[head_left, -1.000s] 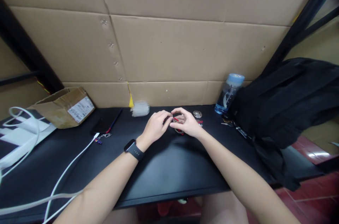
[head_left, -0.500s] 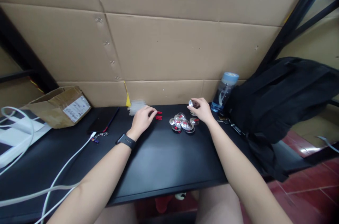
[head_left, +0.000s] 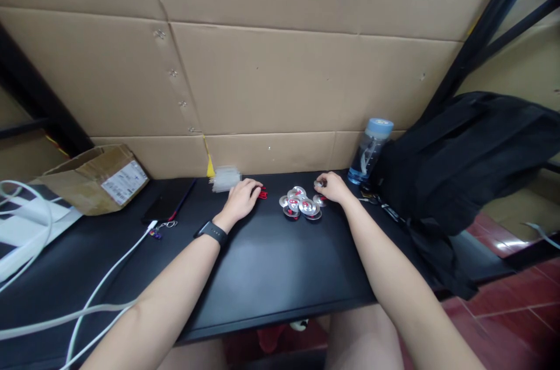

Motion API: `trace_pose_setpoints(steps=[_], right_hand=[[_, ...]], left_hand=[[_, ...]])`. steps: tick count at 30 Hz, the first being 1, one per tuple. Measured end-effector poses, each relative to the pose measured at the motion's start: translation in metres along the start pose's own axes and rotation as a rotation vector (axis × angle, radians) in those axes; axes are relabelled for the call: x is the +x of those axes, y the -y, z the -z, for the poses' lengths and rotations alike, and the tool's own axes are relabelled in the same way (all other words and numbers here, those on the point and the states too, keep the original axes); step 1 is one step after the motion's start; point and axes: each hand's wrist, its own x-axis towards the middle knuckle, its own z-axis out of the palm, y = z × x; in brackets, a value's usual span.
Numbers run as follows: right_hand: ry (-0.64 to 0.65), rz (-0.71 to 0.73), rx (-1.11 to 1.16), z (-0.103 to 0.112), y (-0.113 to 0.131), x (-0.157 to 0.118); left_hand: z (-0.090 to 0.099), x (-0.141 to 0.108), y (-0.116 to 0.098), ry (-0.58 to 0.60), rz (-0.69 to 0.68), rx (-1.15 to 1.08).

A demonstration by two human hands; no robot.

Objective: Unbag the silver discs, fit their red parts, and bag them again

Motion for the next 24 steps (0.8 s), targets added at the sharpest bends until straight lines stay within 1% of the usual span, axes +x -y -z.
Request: trace_pose_setpoints(steps=[2, 4, 8, 12, 17, 19, 22, 24], right_hand=[[0.01, 0.009, -0.004, 0.001, 0.0, 0.0], [0.015, 0.031, 0.001, 0.003, 0.001, -0.001], [0.042, 0.049, 0.046, 0.006, 0.003, -0.002], [0.094, 0.046, 0.074, 0.01, 0.005, -0.004], [0.04, 0.085, -0.006, 0.024, 0.012, -0.008], [0.11, 0.077, 0.02, 0.031, 0.015, -0.011], [0.303, 0.062, 0.086, 0.037, 0.02, -0.017], [0.354, 0.059, 0.113, 0.038, 0.023, -0.02]], left_hand=[[-0.003, -0.001, 0.0, 0.057, -0.015, -0.014], [-0.005, -0.003, 0.001, 0.088, -0.048, -0.014], [-0.007, -0.003, 0.005, 0.078, -0.075, -0.022], [-0.004, -0.001, 0.005, 0.067, -0.073, -0.032], [-0.001, 0.0, 0.005, 0.047, -0.072, -0.04], [-0.001, 0.0, 0.005, 0.028, -0.065, -0.071], [0.001, 0.001, 0.004, 0.018, -0.073, -0.1], [0.003, 0.001, 0.002, 0.017, -0.085, -0.1]])
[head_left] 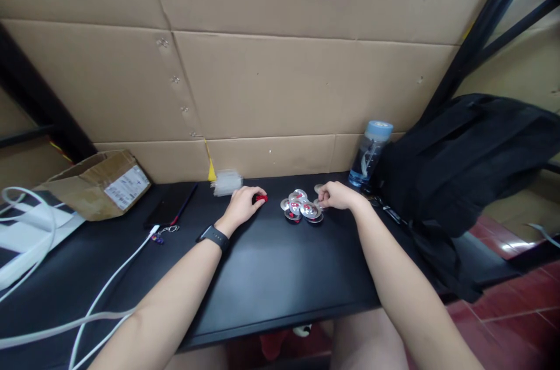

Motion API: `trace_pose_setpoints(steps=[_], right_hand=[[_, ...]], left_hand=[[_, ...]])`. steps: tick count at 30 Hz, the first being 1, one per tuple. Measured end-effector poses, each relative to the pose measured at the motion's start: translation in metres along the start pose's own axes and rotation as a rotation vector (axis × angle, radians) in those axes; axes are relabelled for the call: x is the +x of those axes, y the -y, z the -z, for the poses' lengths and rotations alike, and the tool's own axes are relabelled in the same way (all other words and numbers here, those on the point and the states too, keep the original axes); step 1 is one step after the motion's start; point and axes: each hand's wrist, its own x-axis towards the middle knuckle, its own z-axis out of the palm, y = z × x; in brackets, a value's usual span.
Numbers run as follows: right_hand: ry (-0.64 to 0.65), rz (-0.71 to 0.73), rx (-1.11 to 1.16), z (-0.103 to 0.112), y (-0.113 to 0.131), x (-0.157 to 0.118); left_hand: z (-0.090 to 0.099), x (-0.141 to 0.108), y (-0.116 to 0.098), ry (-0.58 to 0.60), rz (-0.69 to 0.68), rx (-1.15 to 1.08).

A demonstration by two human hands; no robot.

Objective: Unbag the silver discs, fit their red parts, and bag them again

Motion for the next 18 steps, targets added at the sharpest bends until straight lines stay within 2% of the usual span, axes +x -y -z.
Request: trace_pose_setpoints(steps=[6, 11, 14, 16, 18], right_hand=[[-0.06, 0.052, -0.02, 0.001, 0.004, -0.002], [-0.33, 0.154, 0.039, 0.001, 0.015, -0.001], [-0.452, 0.241, 0.305, -0.01, 0.035, 0.001], [-0.394, 0.347, 0.575, -0.02, 0.052, 0.001], [-0.313, 0.415, 0.735, -0.032, 0.068, 0.0]], left_hand=[[0.001, 0.001, -0.003, -0.02, -0.021, -0.033], [0.001, 0.0, -0.002, -0.034, -0.018, -0.024], [0.005, -0.003, -0.021, -0.078, -0.054, -0.03], [0.005, -0.005, -0.042, -0.097, -0.1, -0.051], [0.003, -0.009, -0.063, -0.12, -0.13, -0.073]])
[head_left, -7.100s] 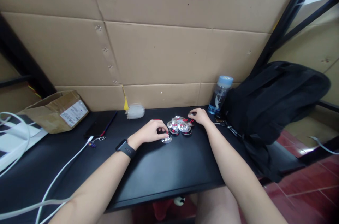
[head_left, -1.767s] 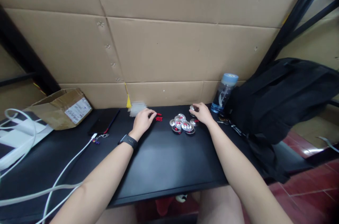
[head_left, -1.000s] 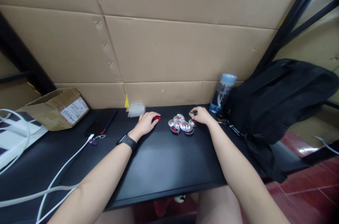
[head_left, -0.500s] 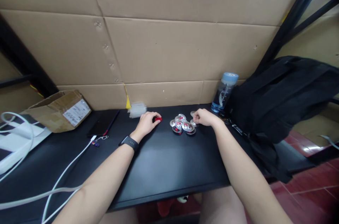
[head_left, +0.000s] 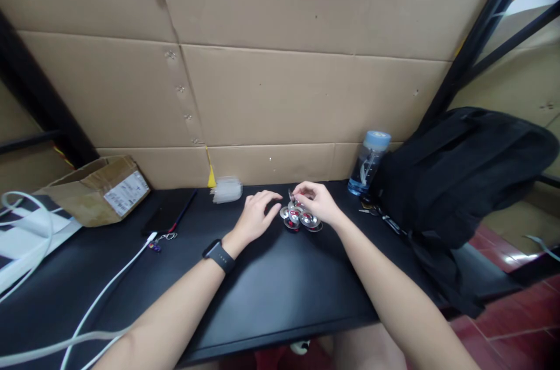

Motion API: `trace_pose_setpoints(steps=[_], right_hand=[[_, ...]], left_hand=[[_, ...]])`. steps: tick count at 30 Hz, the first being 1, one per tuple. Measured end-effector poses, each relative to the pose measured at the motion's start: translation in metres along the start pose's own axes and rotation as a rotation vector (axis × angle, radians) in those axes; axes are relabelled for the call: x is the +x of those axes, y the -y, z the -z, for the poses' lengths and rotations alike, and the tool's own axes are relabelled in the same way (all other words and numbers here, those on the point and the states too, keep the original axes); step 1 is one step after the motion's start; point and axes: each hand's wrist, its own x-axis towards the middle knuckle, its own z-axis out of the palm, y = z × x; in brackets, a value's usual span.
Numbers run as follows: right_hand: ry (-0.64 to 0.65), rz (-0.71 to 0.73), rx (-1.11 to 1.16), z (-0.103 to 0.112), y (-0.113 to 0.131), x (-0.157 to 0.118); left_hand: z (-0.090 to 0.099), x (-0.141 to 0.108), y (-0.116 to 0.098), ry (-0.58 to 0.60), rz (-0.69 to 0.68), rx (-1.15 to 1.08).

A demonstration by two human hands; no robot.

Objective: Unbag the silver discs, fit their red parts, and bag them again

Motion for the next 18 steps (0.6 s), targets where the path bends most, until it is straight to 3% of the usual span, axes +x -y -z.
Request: trace_pose_setpoints(steps=[5, 18], right_hand=[[0.029, -0.027, 0.139, -0.028, 0.004, -0.005], [0.075, -0.044, 0.188, -0.03, 0.002, -0.009]], left_hand=[[-0.006, -0.003, -0.024, -0.095, 0.004, -0.025], [0.003, -0.001, -0.017, -0.1, -0.013, 0.02]])
